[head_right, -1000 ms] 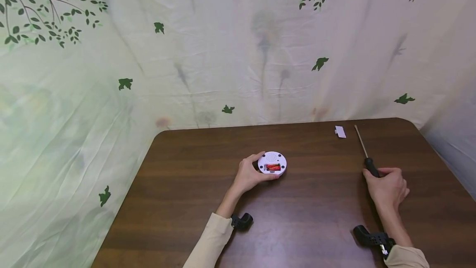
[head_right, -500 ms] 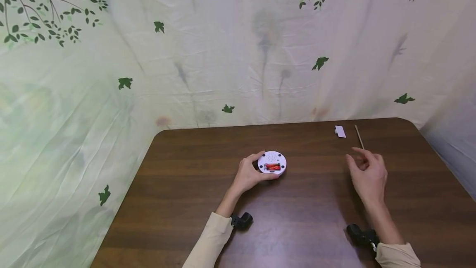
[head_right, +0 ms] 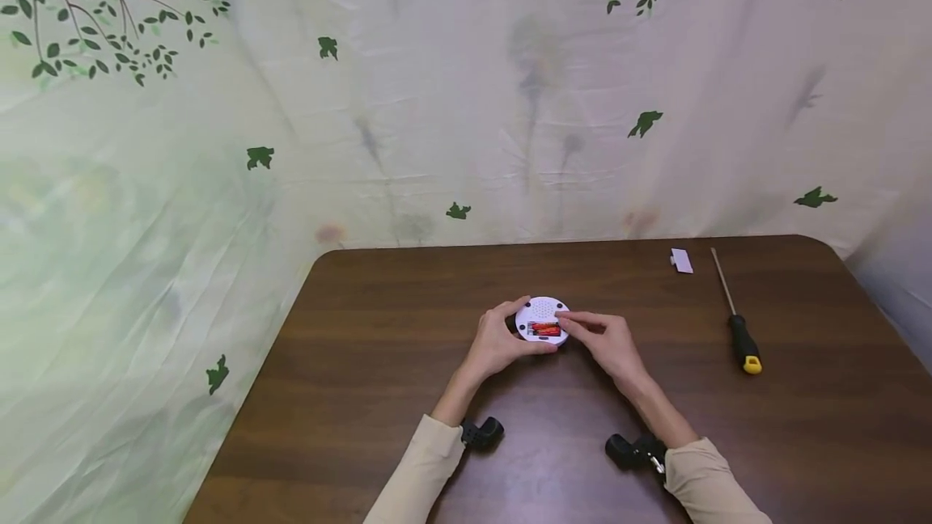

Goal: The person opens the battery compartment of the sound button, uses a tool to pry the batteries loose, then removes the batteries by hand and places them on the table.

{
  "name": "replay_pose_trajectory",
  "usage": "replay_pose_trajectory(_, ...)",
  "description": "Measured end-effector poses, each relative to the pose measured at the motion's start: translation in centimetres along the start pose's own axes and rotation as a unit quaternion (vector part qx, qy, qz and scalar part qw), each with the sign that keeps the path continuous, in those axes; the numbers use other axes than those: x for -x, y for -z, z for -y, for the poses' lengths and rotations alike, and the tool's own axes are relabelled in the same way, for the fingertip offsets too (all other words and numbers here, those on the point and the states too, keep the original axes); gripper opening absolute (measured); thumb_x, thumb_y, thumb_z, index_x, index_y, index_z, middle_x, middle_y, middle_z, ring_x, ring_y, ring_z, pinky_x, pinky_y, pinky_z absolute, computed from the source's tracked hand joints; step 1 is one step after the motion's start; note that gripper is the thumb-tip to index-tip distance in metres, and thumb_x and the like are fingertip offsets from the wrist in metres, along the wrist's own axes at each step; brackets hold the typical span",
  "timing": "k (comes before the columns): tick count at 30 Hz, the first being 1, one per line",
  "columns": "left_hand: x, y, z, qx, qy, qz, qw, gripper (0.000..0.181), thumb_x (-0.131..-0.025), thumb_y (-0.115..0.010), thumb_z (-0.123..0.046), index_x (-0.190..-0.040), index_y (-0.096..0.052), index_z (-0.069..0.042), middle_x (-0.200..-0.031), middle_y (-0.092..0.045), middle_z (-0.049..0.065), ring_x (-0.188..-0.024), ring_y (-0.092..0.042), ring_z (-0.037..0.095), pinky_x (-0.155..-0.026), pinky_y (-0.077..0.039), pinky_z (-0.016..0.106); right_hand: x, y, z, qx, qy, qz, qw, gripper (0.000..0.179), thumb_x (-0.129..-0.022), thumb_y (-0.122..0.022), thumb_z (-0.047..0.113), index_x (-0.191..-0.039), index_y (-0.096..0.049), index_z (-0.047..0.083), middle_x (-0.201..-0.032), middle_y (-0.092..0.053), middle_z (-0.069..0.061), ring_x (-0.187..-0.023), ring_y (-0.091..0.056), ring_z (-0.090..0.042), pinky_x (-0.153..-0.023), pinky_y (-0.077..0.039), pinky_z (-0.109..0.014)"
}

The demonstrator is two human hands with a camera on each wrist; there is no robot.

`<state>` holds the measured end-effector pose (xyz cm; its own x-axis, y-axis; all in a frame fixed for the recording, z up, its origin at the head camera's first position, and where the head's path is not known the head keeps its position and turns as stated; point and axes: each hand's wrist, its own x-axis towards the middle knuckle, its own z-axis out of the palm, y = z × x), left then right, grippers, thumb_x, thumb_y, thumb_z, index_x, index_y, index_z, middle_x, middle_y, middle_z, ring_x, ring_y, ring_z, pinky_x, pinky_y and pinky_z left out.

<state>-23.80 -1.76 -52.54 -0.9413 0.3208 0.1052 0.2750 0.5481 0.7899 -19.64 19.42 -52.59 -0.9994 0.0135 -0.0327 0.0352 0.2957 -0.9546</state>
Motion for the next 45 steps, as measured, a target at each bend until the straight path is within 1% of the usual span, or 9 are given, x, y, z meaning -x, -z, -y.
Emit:
replay_pose_trajectory(1, 0.0, 0.0, -0.1, 0.001, -0.003, -0.002, 1.0000, 0.094, -0.068, -0.098, -0.042, -0.146, -0.059, -0.007, -0.134, -0.070, 0.009, -0.122, -0.063, 0.025, -0.103, -0.049, 0.035, 0.0, -0.1, 0.0, -0.001, -0.003, -0.007, 1.0000, 0.036, -0.098, -0.073, 0.031, -0.123, -0.077, 0.005, -0.122, -0.074, -0.017, -0.063, -0.049, 0.005, -0.059, -0.042, -0.018)
replay_pose_trajectory(5, -0.2, 0.0, -0.3, 0.000, -0.008, -0.007, 0.9999, 0.093, -0.067, -0.098, -0.040, -0.145, -0.060, -0.007, -0.132, -0.071, 0.009, -0.120, -0.063, 0.025, -0.101, -0.049, 0.035, 0.2, -0.3, -0.1, 0.019, 0.025, -0.024, 0.9992, 0.033, -0.095, -0.077, 0.030, -0.117, -0.079, 0.006, -0.119, -0.077, -0.017, -0.095, -0.061, 0.006, -0.078, -0.047, -0.015)
replay_pose_trajectory(10, -0.4, 0.1, -0.3, -0.011, -0.014, -0.007, 0.9998, 0.093, -0.067, -0.098, -0.041, -0.145, -0.060, -0.007, -0.132, -0.071, 0.010, -0.120, -0.064, 0.026, -0.100, -0.049, 0.036, 0.2, -0.4, 0.0, 0.048, 0.064, -0.038, 0.9961, 0.024, -0.093, -0.079, 0.022, -0.110, -0.081, 0.005, -0.102, -0.077, -0.016, -0.080, -0.057, -0.005, -0.066, -0.047, -0.019)
replay_pose_trajectory(19, -0.3, -0.1, 0.0, -0.027, -0.021, -0.008, 0.9994, 0.092, -0.067, -0.098, -0.041, -0.144, -0.061, -0.006, -0.131, -0.071, 0.010, -0.119, -0.065, 0.025, -0.101, -0.049, 0.035, 0.2, -0.7, 0.3, 0.104, 0.098, -0.046, 0.9887, 0.014, -0.094, -0.077, 0.017, -0.103, -0.080, 0.006, -0.091, -0.072, -0.009, -0.069, -0.049, -0.006, -0.059, -0.041, -0.022)
replay_pose_trajectory(23, -0.3, -0.3, 0.0, -0.027, -0.018, -0.004, 0.9995, 0.093, -0.068, -0.097, -0.042, -0.145, -0.060, -0.005, -0.131, -0.071, 0.010, -0.119, -0.065, 0.026, -0.101, -0.049, 0.036, 0.4, -0.8, 0.3, 0.115, 0.097, -0.050, 0.9874, 0.014, -0.096, -0.075, 0.017, -0.104, -0.078, 0.006, -0.092, -0.071, -0.009, -0.067, -0.050, -0.005, -0.059, -0.042, -0.022)
replay_pose_trajectory(33, -0.3, -0.3, -0.1, -0.020, -0.019, -0.007, 0.9996, 0.093, -0.067, -0.098, -0.041, -0.144, -0.060, -0.004, -0.130, -0.072, 0.010, -0.119, -0.064, 0.026, -0.101, -0.049, 0.036, 0.5, -1.0, 0.1, 0.077, 0.076, -0.043, 0.9932, 0.018, -0.098, -0.072, 0.015, -0.109, -0.074, 0.000, -0.098, -0.071, -0.016, -0.071, -0.052, -0.003, -0.061, -0.043, -0.019)
replay_pose_trajectory(36, -0.2, -0.3, -0.1, -0.019, -0.017, -0.005, 0.9997, 0.094, -0.067, -0.098, -0.041, -0.144, -0.060, -0.004, -0.131, -0.072, 0.010, -0.119, -0.064, 0.026, -0.102, -0.049, 0.036, 0.6, -1.1, 0.0, 0.060, 0.074, -0.051, 0.9941, 0.020, -0.098, -0.072, 0.014, -0.109, -0.073, -0.002, -0.096, -0.067, -0.015, -0.072, -0.052, -0.001, -0.060, -0.042, -0.018)
replay_pose_trajectory(42, -0.2, -0.3, -0.1, -0.013, -0.014, -0.010, 0.9998, 0.094, -0.066, -0.099, -0.041, -0.144, -0.060, -0.005, -0.131, -0.072, 0.010, -0.120, -0.065, 0.025, -0.103, -0.049, 0.037, 0.9, -0.7, 0.0, 0.031, 0.065, -0.074, 0.9946, 0.025, -0.101, -0.068, 0.017, -0.115, -0.072, -0.003, -0.113, -0.068, -0.020, -0.083, -0.057, 0.002, -0.068, -0.047, -0.011)
replay_pose_trajectory(45, -0.2, -0.3, -0.2, -0.013, -0.014, -0.010, 0.9998, 0.094, -0.066, -0.099, -0.041, -0.144, -0.061, -0.005, -0.130, -0.072, 0.010, -0.119, -0.065, 0.025, -0.102, -0.050, 0.037, 1.0, -0.3, -0.2, 0.026, 0.059, -0.086, 0.9942, 0.026, -0.101, -0.068, 0.020, -0.115, -0.072, -0.001, -0.114, -0.068, -0.019, -0.084, -0.060, -0.002, -0.069, -0.048, -0.011)
